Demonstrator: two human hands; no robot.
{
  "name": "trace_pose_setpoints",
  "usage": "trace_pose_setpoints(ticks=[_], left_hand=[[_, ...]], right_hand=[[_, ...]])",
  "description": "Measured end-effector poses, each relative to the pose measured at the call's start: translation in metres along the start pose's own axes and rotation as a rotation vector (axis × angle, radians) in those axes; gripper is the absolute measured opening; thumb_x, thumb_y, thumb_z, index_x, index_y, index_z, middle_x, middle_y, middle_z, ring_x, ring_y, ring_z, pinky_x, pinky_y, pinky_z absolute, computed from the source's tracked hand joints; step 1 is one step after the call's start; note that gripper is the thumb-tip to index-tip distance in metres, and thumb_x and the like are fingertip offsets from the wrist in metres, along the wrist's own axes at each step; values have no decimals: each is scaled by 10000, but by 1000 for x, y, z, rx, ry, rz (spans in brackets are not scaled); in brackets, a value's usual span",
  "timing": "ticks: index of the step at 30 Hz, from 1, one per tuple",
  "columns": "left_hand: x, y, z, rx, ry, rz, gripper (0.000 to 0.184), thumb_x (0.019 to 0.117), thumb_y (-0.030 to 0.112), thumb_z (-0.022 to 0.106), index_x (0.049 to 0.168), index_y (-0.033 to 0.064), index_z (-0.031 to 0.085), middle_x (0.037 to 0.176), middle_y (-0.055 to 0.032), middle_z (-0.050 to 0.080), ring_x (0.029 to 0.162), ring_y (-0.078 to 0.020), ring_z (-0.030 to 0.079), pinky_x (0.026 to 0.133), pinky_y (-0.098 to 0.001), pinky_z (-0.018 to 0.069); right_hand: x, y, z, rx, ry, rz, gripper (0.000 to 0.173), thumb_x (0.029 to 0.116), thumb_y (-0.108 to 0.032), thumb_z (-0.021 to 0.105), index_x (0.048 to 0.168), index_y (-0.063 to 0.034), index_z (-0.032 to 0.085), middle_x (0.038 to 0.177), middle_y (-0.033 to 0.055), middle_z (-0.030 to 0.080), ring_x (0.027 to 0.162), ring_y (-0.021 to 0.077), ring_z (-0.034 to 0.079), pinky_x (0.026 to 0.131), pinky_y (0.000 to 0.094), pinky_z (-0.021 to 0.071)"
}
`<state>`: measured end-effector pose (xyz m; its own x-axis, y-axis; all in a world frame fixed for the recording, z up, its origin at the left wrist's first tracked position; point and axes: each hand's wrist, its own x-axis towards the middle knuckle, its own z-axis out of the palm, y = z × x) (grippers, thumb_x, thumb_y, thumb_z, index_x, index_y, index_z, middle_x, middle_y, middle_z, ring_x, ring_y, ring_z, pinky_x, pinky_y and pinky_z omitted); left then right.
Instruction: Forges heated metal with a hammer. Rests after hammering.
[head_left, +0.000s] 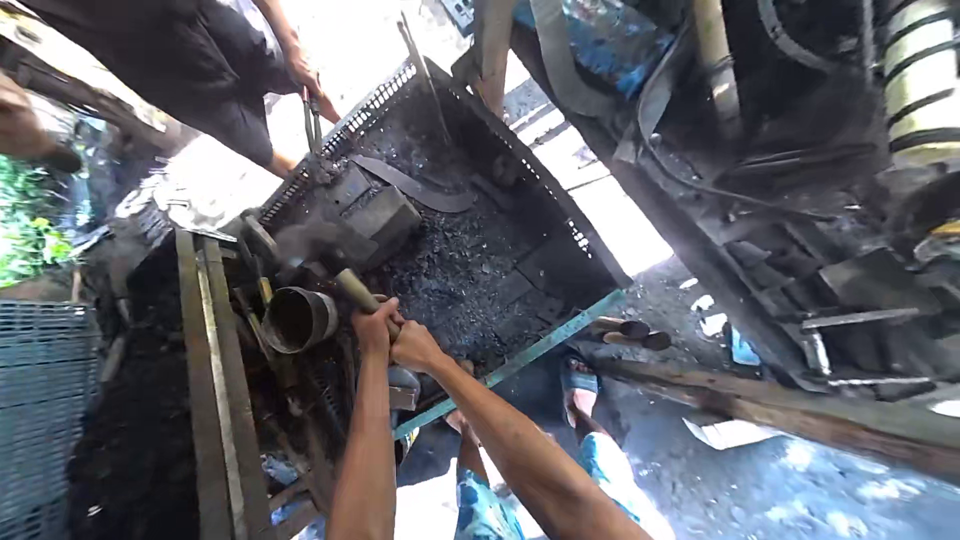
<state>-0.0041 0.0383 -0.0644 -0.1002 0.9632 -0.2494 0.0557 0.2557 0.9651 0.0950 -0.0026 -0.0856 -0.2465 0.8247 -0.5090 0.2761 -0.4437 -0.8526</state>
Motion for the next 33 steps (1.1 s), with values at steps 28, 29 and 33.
trace_pose_setpoints(ticks=[28,29,33], left_hand=[[-121,286,-14,-3,-410,855,401,839,343,842,1140,131,683,779,29,705,693,-100,673,718,-292,592],[-110,297,-16,17,-421,920,408,856,337,830,1180,136,685,801,18,713,714,-124,682,734,-320,601],[-27,206,-10,-13,-299,818,432,865,378,820,1210,181,653,834,30,682,689,-111,642,672,-313,584]], right_hand=[[-134,-217,-46,45,277,-967,408,633,-304,829,902,-19,716,860,119,731,836,278,715,744,518,565],[-122,-232,-52,31,321,-1055,391,623,-310,845,866,-45,693,807,90,704,784,256,697,700,495,556],[-40,-174,-52,-88,268,-779,427,671,-309,872,1032,-153,707,874,22,728,820,205,707,696,502,583]])
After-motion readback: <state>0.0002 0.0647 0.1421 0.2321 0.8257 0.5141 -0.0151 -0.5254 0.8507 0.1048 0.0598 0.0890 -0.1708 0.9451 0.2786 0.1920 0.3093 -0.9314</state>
